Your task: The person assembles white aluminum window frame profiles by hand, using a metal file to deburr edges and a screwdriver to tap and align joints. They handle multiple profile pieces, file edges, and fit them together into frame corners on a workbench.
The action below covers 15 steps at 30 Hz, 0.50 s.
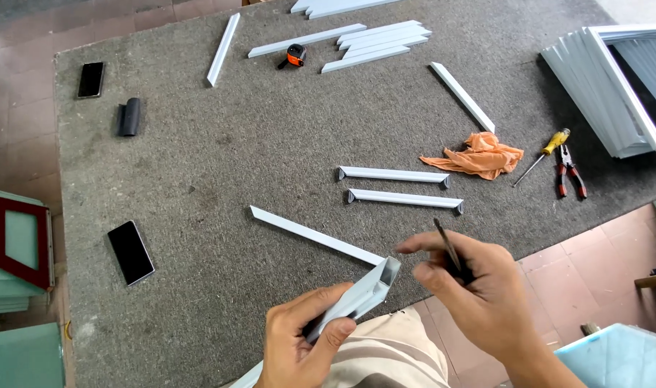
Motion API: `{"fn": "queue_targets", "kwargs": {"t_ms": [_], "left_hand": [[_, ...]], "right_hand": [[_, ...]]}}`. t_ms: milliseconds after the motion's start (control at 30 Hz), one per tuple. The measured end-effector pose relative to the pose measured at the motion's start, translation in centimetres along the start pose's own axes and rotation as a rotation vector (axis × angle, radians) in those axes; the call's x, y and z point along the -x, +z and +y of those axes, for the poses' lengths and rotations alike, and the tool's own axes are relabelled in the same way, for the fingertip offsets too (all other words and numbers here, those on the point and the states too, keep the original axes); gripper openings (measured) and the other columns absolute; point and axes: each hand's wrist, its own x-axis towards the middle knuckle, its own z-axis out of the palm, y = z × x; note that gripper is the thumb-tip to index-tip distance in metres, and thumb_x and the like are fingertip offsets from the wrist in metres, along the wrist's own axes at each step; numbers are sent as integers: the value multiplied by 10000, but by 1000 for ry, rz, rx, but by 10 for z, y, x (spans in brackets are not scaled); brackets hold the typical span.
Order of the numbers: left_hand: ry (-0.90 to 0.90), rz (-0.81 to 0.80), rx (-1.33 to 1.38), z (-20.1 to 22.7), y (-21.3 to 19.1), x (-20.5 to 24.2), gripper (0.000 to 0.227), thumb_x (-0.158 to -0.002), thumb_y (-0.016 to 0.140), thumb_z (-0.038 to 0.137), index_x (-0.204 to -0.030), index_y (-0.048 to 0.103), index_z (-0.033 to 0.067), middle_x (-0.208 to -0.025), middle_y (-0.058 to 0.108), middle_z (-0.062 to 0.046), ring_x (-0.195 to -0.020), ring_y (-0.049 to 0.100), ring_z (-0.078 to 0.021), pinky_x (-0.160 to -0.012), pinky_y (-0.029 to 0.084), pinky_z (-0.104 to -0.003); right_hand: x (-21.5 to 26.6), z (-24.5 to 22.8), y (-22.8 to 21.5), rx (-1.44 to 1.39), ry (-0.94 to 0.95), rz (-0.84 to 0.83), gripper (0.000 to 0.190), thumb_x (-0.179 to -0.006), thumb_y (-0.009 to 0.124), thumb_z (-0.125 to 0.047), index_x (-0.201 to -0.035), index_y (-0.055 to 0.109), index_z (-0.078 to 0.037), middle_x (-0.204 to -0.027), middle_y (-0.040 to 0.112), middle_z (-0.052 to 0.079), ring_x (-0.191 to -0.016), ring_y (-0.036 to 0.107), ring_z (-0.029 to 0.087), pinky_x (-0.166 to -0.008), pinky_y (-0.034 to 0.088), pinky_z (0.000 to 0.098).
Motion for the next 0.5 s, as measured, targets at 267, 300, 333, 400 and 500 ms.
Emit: {"fn": "queue_targets", "kwargs": {"t_ms": [267, 300, 333, 400, 500], "left_hand": [[-9, 6, -45, 5, 0, 0, 385, -946, 798, 335, -1245, 856, 99, -804, 709, 2, -541, 504, -77, -476, 365, -261], [2, -4, -68, 7, 0, -1, 379, -966, 786, 346, -1263, 851, 121, -761, 630, 27, -520, 458, -76, -466, 339, -258], [0, -7, -67, 7, 2, -1, 379, -966, 786, 346, -1263, 851, 121, -761, 630, 27, -520, 458, -76, -466, 339, -258], [48, 30, -163, 7, 5, -2, 374, -980, 756, 357, -1282, 832, 152, -788, 640, 27, -529, 481, -95, -484, 386, -243], [183, 82, -333, 1, 9, -2, 400, -988, 771, 381, -1313, 800, 151, -833, 625, 33, -543, 501, -117, -475, 429, -257]], "right_hand": [[19, -9, 13, 50, -183, 141, 50, -888, 840, -240, -924, 844, -205, -778, 822, -90, -527, 549, 26, -541, 455, 199], [21, -10, 16, 63, -193, 150, 107, -850, 880, -247, -940, 858, -195, -857, 880, -77, -512, 544, 22, -512, 463, 193], [21, -10, 17, 64, -190, 151, 107, -850, 880, -247, -940, 858, -195, -857, 880, -77, -512, 544, 22, -512, 463, 193], [21, -9, 18, 111, -142, 163, 153, -822, 925, -285, -944, 863, -217, -595, 654, -104, -494, 419, 56, -511, 409, 210], [21, -6, 20, 115, -114, 207, 122, -820, 932, -248, -905, 874, -183, -545, 464, -84, -502, 373, 53, -505, 361, 212]]}}
